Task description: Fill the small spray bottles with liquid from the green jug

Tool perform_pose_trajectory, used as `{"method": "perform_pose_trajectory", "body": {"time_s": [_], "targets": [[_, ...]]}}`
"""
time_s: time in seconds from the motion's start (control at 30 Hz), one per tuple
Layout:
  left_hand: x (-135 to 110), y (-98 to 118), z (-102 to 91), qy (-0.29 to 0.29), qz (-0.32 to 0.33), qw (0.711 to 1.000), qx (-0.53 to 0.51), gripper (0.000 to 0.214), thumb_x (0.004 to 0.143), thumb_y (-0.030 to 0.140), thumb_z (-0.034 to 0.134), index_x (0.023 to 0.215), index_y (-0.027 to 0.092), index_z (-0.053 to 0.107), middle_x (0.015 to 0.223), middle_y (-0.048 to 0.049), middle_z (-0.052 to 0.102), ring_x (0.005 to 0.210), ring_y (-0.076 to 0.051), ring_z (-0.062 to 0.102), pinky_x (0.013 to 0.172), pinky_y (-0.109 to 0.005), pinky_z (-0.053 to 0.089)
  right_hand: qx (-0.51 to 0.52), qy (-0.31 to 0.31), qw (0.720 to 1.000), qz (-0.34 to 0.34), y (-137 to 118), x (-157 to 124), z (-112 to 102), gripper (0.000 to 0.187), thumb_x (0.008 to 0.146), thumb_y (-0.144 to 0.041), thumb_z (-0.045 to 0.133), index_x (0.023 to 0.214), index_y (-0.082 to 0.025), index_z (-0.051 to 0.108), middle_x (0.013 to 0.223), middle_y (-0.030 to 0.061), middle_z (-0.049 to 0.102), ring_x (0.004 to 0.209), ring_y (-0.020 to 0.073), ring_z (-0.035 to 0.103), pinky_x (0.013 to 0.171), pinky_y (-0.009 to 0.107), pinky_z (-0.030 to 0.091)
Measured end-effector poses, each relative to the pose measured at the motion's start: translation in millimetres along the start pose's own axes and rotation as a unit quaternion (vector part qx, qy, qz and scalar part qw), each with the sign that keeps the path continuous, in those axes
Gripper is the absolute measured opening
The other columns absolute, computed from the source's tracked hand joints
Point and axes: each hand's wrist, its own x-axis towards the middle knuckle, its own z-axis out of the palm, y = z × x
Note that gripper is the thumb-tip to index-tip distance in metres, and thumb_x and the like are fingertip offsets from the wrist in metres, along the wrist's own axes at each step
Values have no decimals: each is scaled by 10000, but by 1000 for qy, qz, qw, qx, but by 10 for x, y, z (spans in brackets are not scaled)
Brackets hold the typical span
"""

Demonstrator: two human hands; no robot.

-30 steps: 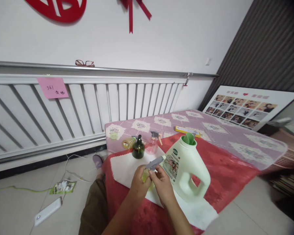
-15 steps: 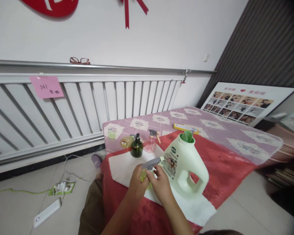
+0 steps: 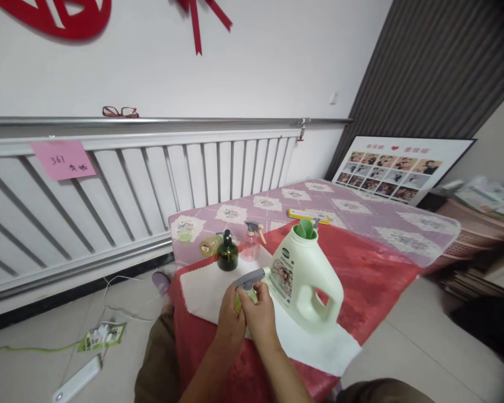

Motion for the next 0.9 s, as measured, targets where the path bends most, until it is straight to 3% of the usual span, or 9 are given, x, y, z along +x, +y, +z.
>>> {"method": "perform_pose_trajectory", "body": {"time_s": [0.17, 0.3, 0.37, 0.53, 0.67, 0.9], "targets": [[10, 30, -79, -39, 13, 999, -16, 301, 810, 265, 538, 1108, 224, 553, 1177, -62, 629, 1120, -221, 557, 1000, -374, 404, 13, 15, 1000, 10, -27, 24, 18, 273, 648, -368, 694, 803, -231, 517, 798, -15, 605, 789, 190, 573, 748, 307, 440], [80, -35, -183, -53, -35, 984, -168, 554, 712, 341, 658, 1219, 223, 470, 1224, -82, 616, 1168, -238, 547, 988, -381, 408, 32, 24, 999, 16, -22, 36, 21, 293, 614, -361, 729, 780, -239, 520, 749, -37, 592, 768, 187, 570, 739, 302, 445], [112, -34, -203, -35, -56, 978, -196, 553, 694, 394, 675, 1182, 212, 486, 1177, -92, 636, 1119, -241, 579, 949, -373, 429, 45, 27, 998, 21, -14, 35, 28, 311, 602, -365, 744, 779, -241, 521, 741, -41, 593, 764, 185, 574, 730, 297, 452], [134, 136, -88, 34, -45, 998, -21, 455, 640, 275, 703, 1055, 217, 528, 1022, -45, 666, 959, -208, 616, 892, -351, 431, 91, 7, 995, 43, -6, 20, 78, 362, 604, -375, 749, 789, -247, 465, 670, -59, 616, 608, 158, 591, 581, 275, 471], [161, 294, 11, 71, -61, 990, 102, 442, 598, 241, 707, 998, 203, 525, 842, -12, 651, 753, -184, 606, 763, -324, 447, 111, 4, 992, 55, -40, -2, 93, 394, 612, -403, 741, 814, -261, 434, 616, -61, 644, 538, 167, 604, 538, 287, 475], [216, 392, -19, 60, -65, 992, 95, 318, 612, 231, 677, 907, 206, 562, 717, 30, 606, 637, -143, 568, 668, -274, 440, 94, 15, 994, 54, -39, -26, 43, 351, 594, -313, 720, 832, -257, 469, 698, -20, 699, 666, 225, 667, 630, 333, 510]]}}
